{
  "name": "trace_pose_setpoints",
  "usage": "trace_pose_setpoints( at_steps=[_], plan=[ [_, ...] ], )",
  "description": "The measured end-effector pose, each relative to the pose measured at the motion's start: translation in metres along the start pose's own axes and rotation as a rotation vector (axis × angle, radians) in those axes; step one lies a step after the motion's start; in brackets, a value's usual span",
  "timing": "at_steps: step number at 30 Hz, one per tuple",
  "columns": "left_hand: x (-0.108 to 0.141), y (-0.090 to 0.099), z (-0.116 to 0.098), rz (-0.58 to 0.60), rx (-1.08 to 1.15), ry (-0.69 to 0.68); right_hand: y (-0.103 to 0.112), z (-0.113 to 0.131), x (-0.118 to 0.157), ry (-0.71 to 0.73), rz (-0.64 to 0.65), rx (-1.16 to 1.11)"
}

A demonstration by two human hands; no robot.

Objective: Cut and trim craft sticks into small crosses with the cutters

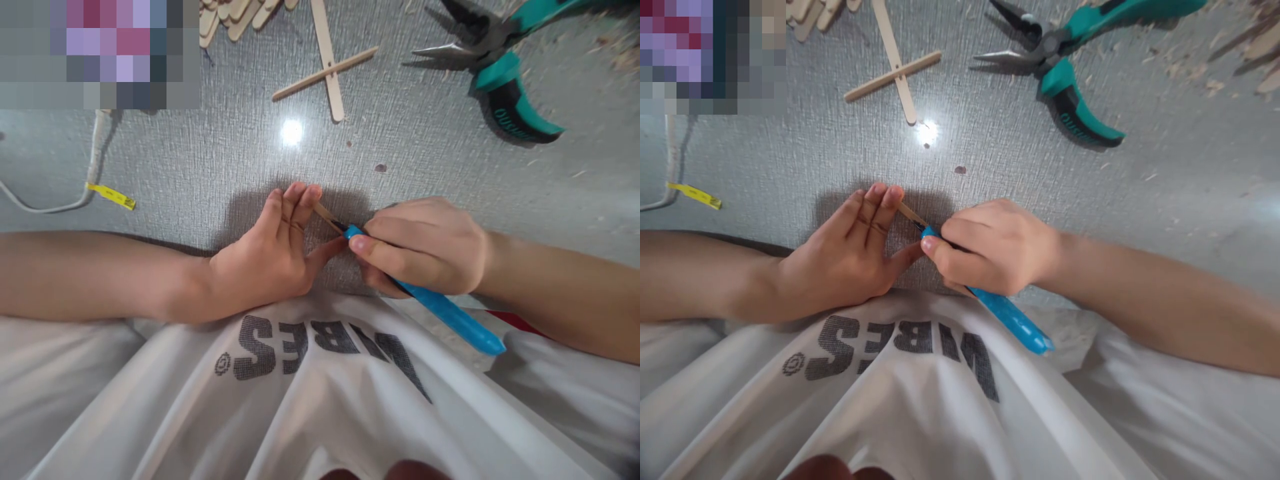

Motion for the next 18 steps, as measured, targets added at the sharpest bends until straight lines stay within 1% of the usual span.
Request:
trace_pose_setpoints(
  at_steps=[2, 4, 9, 13, 16, 18],
  plan=[
    [0.0005, -0.0023, 0.0011, 0.042, 0.092, 0.025, 0.0002, 0.0001, -0.0005, 0.016, -0.027, 0.029],
    [0.0008, -0.0032, 0.0014, 0.052, 0.12, 0.034, -0.0006, 0.0004, -0.001, 0.016, -0.04, 0.029],
    [-0.0001, -0.001, 0.0005, 0.007, 0.003, -0.003, -0.0001, 0.0005, -0.0013, 0.008, -0.042, 0.018],
    [0.0006, -0.0001, 0.001, -0.011, -0.019, -0.013, -0.001, -0.001, -0.0018, -0.003, -0.01, 0.009],
    [0.0031, -0.0006, 0.0005, -0.033, -0.037, -0.023, -0.0045, -0.0026, -0.001, -0.066, 0.003, -0.037],
    [0.0054, -0.002, 0.0004, -0.033, -0.026, -0.013, -0.0077, -0.0055, 0.0007, -0.181, 0.023, -0.129]
  ],
)
Point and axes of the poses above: each hand's wrist, its own x-axis away from the middle knuckle, its own y-axis out of the back of the hand, z = x × y, the point moved 4 cm from there along -x, towards the middle knuckle, and after that the axes turned 3 degrees about -x, right-handed, at the moved point
